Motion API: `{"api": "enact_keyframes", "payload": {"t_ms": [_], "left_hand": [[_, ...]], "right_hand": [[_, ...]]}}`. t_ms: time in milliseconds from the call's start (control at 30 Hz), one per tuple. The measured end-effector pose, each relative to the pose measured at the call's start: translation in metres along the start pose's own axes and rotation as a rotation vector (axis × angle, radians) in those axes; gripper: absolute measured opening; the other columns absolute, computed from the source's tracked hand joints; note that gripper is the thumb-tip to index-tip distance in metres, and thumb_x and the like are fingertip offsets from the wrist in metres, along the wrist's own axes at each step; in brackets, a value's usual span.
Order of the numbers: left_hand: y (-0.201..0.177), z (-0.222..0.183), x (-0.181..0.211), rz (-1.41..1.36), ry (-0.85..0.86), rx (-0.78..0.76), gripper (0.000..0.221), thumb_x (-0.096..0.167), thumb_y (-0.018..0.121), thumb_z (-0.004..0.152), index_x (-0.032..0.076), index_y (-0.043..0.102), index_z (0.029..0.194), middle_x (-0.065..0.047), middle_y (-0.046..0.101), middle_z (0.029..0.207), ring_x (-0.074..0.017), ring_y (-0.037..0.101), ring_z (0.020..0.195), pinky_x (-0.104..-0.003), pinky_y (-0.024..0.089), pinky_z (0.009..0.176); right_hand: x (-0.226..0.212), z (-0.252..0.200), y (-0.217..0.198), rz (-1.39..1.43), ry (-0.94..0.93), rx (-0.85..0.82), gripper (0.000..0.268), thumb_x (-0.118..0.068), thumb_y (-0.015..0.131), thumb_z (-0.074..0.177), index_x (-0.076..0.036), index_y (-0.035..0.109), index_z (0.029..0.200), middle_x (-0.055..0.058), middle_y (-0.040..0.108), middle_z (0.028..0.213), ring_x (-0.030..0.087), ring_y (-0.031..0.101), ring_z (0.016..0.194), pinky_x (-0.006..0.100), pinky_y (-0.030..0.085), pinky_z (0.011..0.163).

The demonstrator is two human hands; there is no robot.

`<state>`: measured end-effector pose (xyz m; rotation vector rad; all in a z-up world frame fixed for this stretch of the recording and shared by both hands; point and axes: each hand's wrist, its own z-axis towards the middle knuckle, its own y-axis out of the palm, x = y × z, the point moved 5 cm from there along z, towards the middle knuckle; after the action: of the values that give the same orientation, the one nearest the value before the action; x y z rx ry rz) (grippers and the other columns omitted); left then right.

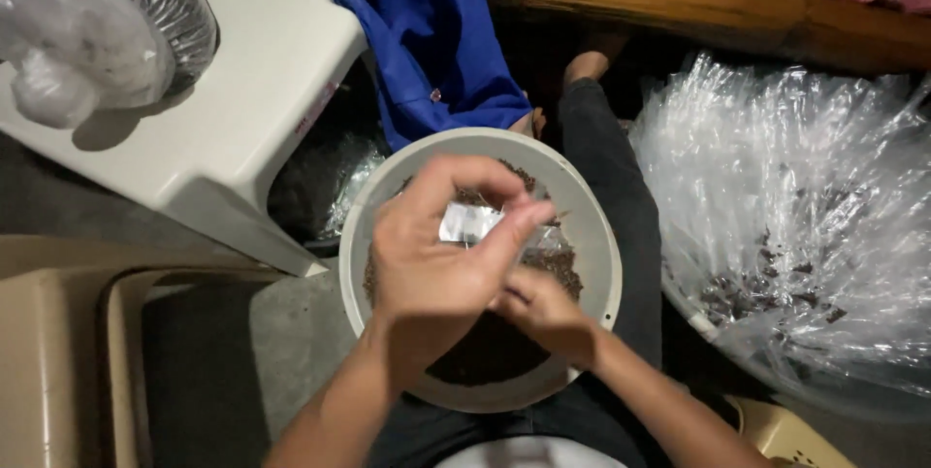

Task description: The person places a brown granular substance into small clear plastic bags using a blue spoon and then seals the bags.

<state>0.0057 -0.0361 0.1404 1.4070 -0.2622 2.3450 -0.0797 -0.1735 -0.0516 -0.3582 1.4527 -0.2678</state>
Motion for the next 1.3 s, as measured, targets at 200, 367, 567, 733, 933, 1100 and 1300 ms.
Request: {"api": "enact_keyframes", "payload": {"t_ms": [200,367,567,733,933,1100,1300], "left_hand": [[0.039,-0.035,-0.066,-0.089,-0.161,-0.422,0.06,0.011,0.079,0.07,-0.003,0.053,0.122,-0.018,0.056,0.119,-0.0313,0.058,0.118,-0.046,0.051,0.109],[0.032,-0.055,-0.131,0.002,-0.374,-0.541,0.022,0.031,0.057,0.104,0.015,0.07,0.095,-0.008,0.062,0.06,-0.0152,0.053,0.063,-0.035,0.05,0.061],[0.0,-0.028,-0.131,0.48,-0.039,-0.14,0.013,0.016,0.063,0.098,0.011,0.074,0.095,-0.009,0.059,0.065,-0.0289,0.064,0.065,-0.04,0.05,0.063],[0.032,-0.064,-0.144,0.461,-0.046,-0.277,0.025,0.009,0.069,0.08,0.011,0.078,0.104,-0.014,0.077,0.089,-0.0392,0.072,0.09,-0.049,0.053,0.085],[0.054,-0.06,-0.098,0.434,0.288,-0.288,0.022,0.003,0.051,0.085,0.019,0.066,0.084,0.002,0.068,0.079,-0.0236,0.067,0.084,-0.038,0.048,0.088],[0.042,-0.075,-0.157,0.517,0.418,-0.105,0.015,0.012,0.055,0.095,0.017,0.068,0.092,-0.001,0.072,0.093,-0.0257,0.067,0.086,-0.04,0.05,0.083],[0.04,-0.073,-0.147,0.114,-0.333,-0.398,0.026,-0.001,0.073,0.08,0.004,0.061,0.102,-0.003,0.067,0.08,-0.0095,0.06,0.064,-0.017,0.053,0.052]], "right_hand": [[-0.065,-0.002,-0.062,-0.084,-0.222,0.326,0.019,0.006,0.056,0.076,0.001,0.072,0.085,0.01,0.07,0.102,0.026,0.061,0.106,0.033,0.05,0.095],[-0.025,-0.025,-0.144,0.068,0.0,0.927,0.014,-0.012,0.065,0.109,-0.001,0.06,0.101,0.007,0.055,0.061,0.017,0.054,0.049,0.027,0.044,0.053],[-0.075,-0.03,-0.039,0.398,0.167,0.573,0.027,-0.025,0.065,0.09,-0.004,0.081,0.092,0.012,0.08,0.086,0.016,0.071,0.074,0.033,0.058,0.077],[-0.047,-0.02,-0.037,0.092,-0.055,0.371,0.014,-0.009,0.058,0.098,0.0,0.061,0.108,0.014,0.06,0.126,0.018,0.064,0.076,0.032,0.057,0.073],[0.035,-0.003,-0.036,0.472,0.239,0.617,0.023,-0.023,0.054,0.105,-0.001,0.046,0.103,0.014,0.059,0.049,0.017,0.053,0.03,0.025,0.042,0.031],[0.056,-0.016,-0.021,0.697,0.265,0.684,0.024,-0.018,0.071,0.097,-0.002,0.054,0.105,0.014,0.062,0.063,0.009,0.048,0.036,0.021,0.036,0.027],[0.021,-0.032,-0.047,0.387,0.083,0.445,0.003,-0.004,0.063,0.096,-0.005,0.066,0.097,0.004,0.066,0.1,0.014,0.06,0.092,0.027,0.049,0.09]]}}
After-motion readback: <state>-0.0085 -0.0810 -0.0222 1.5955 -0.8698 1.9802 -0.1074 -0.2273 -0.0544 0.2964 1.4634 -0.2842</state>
